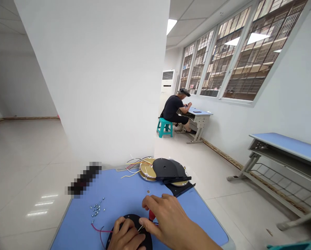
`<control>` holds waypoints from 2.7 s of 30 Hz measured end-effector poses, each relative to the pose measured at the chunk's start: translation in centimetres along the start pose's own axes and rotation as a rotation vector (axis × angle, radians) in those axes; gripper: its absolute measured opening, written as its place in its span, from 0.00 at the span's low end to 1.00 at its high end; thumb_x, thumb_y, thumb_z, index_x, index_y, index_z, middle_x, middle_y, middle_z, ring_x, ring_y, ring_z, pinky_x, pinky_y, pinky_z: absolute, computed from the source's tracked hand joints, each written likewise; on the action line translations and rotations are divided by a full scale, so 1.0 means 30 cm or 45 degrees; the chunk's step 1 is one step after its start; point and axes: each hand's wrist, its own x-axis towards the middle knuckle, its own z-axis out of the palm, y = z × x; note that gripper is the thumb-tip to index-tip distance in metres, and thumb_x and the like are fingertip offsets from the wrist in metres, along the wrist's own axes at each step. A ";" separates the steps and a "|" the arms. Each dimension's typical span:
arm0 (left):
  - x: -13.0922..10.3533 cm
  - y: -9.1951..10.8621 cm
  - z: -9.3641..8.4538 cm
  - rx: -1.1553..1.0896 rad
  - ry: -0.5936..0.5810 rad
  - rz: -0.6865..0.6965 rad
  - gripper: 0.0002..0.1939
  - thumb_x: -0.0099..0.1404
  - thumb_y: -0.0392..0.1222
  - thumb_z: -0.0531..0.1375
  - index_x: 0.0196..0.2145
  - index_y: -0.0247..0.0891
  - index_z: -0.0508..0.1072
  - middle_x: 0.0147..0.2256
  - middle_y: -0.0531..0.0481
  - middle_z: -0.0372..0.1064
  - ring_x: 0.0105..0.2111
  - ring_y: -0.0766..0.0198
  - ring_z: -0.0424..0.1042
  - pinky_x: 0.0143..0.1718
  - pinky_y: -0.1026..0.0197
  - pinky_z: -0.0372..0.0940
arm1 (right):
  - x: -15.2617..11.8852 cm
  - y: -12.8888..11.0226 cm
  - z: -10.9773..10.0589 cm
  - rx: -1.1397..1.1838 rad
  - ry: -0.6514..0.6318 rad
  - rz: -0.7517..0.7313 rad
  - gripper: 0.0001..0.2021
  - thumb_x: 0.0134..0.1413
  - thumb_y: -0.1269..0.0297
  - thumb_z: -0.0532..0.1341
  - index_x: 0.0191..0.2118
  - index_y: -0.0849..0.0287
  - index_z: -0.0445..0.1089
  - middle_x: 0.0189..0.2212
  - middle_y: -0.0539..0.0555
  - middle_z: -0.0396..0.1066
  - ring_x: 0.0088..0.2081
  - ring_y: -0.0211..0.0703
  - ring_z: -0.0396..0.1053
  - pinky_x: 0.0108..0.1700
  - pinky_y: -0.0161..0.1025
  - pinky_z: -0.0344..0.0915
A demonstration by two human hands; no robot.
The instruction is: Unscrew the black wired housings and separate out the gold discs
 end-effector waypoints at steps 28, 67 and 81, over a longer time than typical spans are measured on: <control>0.095 -0.001 0.026 -0.253 -0.682 -0.571 0.03 0.57 0.39 0.66 0.31 0.47 0.77 0.31 0.55 0.76 0.38 0.58 0.68 0.41 0.53 0.53 | 0.026 0.022 0.002 0.007 0.141 -0.309 0.15 0.48 0.75 0.58 0.42 0.53 0.69 0.48 0.51 0.74 0.46 0.45 0.70 0.53 0.44 0.58; 0.056 -0.174 -0.187 0.243 -0.140 -0.285 0.10 0.63 0.29 0.53 0.31 0.44 0.68 0.28 0.58 0.73 0.42 0.59 0.72 0.58 0.47 0.42 | -0.081 0.031 -0.045 0.387 0.679 -0.226 0.10 0.62 0.72 0.50 0.35 0.52 0.65 0.25 0.47 0.72 0.24 0.37 0.70 0.25 0.32 0.66; -0.116 -0.333 -0.267 0.296 -0.205 -0.856 0.17 0.69 0.50 0.51 0.32 0.45 0.77 0.29 0.52 0.78 0.34 0.55 0.78 0.49 0.43 0.61 | -0.035 -0.085 0.040 0.341 0.476 -0.316 0.11 0.53 0.78 0.53 0.34 0.52 0.62 0.25 0.45 0.74 0.27 0.38 0.70 0.35 0.36 0.67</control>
